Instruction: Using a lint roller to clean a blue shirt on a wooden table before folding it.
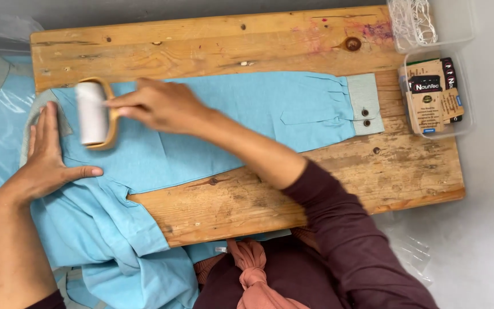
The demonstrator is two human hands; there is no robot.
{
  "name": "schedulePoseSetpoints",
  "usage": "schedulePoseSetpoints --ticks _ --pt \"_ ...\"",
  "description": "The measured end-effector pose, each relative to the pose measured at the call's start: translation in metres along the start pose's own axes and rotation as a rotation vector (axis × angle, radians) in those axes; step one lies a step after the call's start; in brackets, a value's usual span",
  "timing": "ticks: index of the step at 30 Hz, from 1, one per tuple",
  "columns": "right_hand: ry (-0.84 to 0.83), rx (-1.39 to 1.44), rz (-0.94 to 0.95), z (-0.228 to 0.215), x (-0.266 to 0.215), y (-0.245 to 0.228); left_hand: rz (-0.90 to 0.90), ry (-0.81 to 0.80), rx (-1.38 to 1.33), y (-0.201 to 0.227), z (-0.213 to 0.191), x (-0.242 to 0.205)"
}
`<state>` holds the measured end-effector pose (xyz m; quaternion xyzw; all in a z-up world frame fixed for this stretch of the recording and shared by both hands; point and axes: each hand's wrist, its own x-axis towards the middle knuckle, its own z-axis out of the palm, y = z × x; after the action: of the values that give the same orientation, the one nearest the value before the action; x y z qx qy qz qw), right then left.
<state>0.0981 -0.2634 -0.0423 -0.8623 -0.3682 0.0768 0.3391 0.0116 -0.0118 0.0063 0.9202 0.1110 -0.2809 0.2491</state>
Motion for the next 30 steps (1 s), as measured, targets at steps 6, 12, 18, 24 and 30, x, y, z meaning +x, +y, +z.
schedulePoseSetpoints --ticks 6,12,18,24,30 --pt "-0.034 0.12 0.175 -0.158 -0.163 0.057 -0.072 -0.025 -0.047 0.018 -0.005 -0.014" --pt "-0.152 -0.802 0.871 -0.265 -0.282 0.032 -0.051 -0.021 -0.03 0.015 -0.005 -0.014" --pt "-0.018 -0.093 0.016 -0.146 -0.161 -0.021 -0.058 -0.016 -0.037 0.017 -0.004 -0.016" --pt "-0.276 0.116 -0.011 -0.032 -0.081 -0.028 0.02 0.014 0.02 -0.005 0.002 0.0" --pt "-0.133 0.278 0.283 -0.167 -0.211 0.038 -0.03 -0.031 -0.026 0.006 -0.003 -0.012"
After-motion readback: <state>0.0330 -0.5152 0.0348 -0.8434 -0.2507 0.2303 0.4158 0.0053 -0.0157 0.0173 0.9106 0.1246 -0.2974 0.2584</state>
